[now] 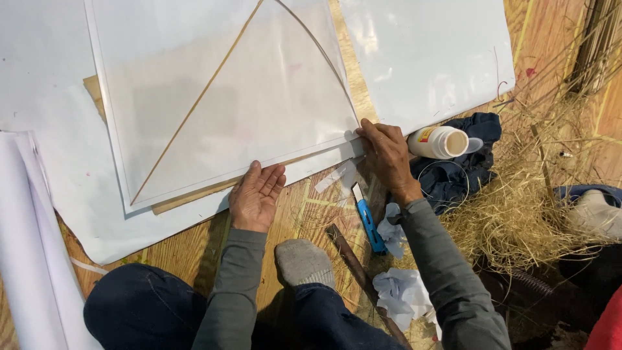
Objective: The person is assembling a kite by applying adhesive to the edges of a white sheet and pressing it onto a wooden frame. They smooth the material along the frame edges and adjust the frame to ensure proper alignment.
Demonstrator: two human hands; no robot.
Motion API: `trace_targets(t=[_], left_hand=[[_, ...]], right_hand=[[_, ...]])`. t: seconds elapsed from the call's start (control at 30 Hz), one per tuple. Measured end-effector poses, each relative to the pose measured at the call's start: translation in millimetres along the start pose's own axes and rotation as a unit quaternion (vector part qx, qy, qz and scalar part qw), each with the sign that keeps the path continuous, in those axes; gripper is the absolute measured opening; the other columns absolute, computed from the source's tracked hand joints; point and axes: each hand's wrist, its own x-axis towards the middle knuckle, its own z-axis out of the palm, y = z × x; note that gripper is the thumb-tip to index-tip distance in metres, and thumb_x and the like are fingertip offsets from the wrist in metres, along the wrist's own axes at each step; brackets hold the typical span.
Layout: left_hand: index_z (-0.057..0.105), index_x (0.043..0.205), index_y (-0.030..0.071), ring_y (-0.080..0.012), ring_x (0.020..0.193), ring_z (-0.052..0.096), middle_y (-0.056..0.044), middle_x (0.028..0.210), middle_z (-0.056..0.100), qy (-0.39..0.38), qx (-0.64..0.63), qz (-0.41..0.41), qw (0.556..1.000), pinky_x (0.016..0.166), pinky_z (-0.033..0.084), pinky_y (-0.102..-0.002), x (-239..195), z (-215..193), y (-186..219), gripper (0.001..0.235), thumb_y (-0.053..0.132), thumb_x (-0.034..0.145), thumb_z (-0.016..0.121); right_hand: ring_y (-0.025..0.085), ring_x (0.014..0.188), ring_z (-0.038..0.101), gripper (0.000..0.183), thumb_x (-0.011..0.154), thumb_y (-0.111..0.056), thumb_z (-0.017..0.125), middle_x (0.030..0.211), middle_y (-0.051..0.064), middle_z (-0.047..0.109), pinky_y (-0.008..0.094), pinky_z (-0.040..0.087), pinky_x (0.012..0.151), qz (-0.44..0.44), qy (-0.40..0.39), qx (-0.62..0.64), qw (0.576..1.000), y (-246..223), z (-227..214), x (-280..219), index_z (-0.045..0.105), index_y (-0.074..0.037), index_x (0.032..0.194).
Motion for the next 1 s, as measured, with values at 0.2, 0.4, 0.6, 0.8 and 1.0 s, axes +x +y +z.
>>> trace_targets(t=[0.2, 0.4, 0.6, 0.8, 1.0], left_hand=[[0.072, 0.097, 0.002, -0.0398, 0.094, 0.078, -0.029, 0.104, 0.076, 0.008, 0.05, 0.003, 0.999, 0.081, 0.069, -0.045, -5, 0, 2, 0.024, 0.024, 0.092, 0.081], [0.08, 0.1, 0.003, -0.0309, 0.085, 0.079, -0.022, 0.092, 0.078, -0.027, 0.419, 0.235, 0.877, 0.068, 0.066, -0.035, -33, 16, -11, 0.014, 0.016, 0.094, 0.081], [0.066, 0.132, 0.015, -0.024, 0.11, 0.058, -0.006, 0.114, 0.068, -0.171, 0.672, 0.582, 0.424, 0.088, 0.042, -0.042, 17, 26, -39, 0.044, 0.021, 0.092, 0.082], [0.063, 0.116, 0.01, -0.0208, 0.099, 0.054, -0.004, 0.104, 0.056, -0.216, 0.713, 0.562, 0.36, 0.085, 0.039, -0.04, 30, 59, -44, 0.02, 0.018, 0.1, 0.072], [0.064, 0.102, 0.01, -0.0193, 0.09, 0.051, -0.002, 0.093, 0.052, -0.21, 0.714, 0.536, 0.399, 0.088, 0.034, -0.041, 34, 65, -47, 0.013, 0.02, 0.108, 0.062]], right_hand=[[0.03, 0.096, 0.073, 0.049, 0.09, 0.007, 0.076, 0.1, 0.009, 0.08, 0.042, 0.056, 0.085, 0.013, -0.027, 0.007, 1.0, 2, -3, 3, 0.067, 0.002, 0.138], [0.032, 0.1, 0.072, 0.045, 0.094, 0.007, 0.072, 0.1, 0.011, 0.079, 0.045, 0.058, 0.086, 0.042, -0.048, 0.037, 0.997, 5, -2, 4, 0.065, 0.004, 0.138], [0.036, 0.096, 0.072, 0.049, 0.09, 0.012, 0.073, 0.098, 0.016, 0.078, 0.049, 0.059, 0.083, 0.044, -0.073, 0.072, 0.994, 16, -2, 2, 0.063, 0.008, 0.138], [0.039, 0.095, 0.071, 0.05, 0.088, 0.014, 0.074, 0.094, 0.019, 0.077, 0.052, 0.059, 0.081, 0.09, -0.078, 0.106, 0.987, 12, -6, 9, 0.063, 0.008, 0.136], [0.035, 0.094, 0.071, 0.052, 0.087, 0.01, 0.078, 0.093, 0.014, 0.077, 0.048, 0.057, 0.086, 0.166, -0.094, 0.144, 0.971, 7, -15, 21, 0.064, 0.003, 0.136]])
